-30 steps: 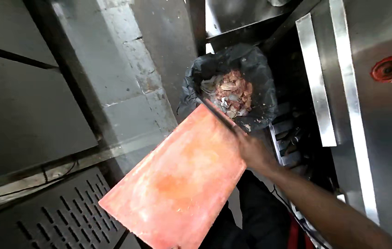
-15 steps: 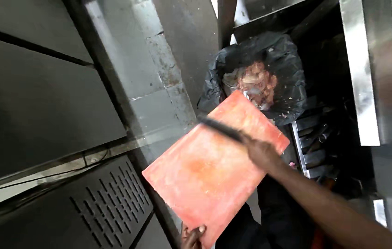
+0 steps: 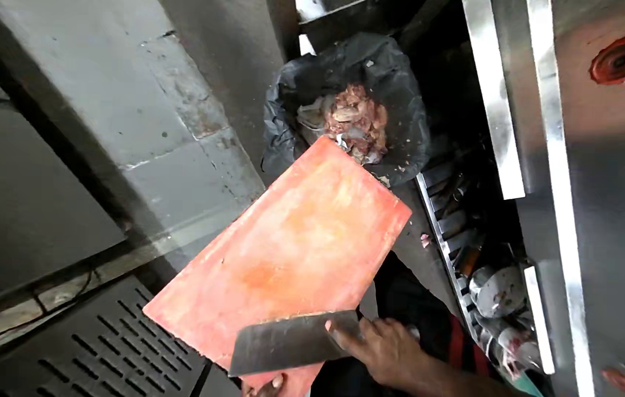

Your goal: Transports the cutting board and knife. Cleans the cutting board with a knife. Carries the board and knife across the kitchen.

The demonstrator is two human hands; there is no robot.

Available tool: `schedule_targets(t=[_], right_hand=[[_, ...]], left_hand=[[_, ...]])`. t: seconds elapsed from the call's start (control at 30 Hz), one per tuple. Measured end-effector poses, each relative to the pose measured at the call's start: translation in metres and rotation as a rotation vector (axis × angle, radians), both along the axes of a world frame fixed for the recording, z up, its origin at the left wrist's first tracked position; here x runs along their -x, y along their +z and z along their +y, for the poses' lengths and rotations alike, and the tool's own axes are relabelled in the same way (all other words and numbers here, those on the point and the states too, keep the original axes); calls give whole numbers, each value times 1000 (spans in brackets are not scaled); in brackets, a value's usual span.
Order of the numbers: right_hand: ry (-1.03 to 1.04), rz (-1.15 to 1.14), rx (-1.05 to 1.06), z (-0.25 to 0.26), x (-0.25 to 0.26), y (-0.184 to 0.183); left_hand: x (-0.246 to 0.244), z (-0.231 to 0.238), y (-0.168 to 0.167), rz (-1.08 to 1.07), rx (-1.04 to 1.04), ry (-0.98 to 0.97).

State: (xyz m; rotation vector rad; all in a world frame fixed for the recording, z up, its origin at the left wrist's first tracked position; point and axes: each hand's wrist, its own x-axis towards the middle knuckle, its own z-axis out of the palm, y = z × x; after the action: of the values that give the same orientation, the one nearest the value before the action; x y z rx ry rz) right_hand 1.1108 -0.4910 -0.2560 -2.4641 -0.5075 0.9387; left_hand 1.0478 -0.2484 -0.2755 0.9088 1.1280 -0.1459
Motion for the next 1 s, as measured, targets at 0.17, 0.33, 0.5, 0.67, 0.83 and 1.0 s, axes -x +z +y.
schedule_targets(t=[0.17, 0.33, 0.5, 0.67, 0.83, 1.0], right_hand=[[-134, 104, 204, -15, -30, -13], [-473, 110, 544, -110, -121, -82], [-534, -146, 447, -114, -126, -53], [-207, -158, 13, -12, -63, -19], [171, 80, -79, 46, -38, -3], [178, 22, -37, 46, -57, -17]], left_hand=[[-13, 5, 3, 2, -13, -37], [-15, 14, 1, -60, 17, -25], [-17, 20, -1, -25, 8, -27], [-21, 14, 4, 44, -17, 87], [-16, 13, 6, 44, -52, 153], [-20, 15, 9, 17, -20, 149]])
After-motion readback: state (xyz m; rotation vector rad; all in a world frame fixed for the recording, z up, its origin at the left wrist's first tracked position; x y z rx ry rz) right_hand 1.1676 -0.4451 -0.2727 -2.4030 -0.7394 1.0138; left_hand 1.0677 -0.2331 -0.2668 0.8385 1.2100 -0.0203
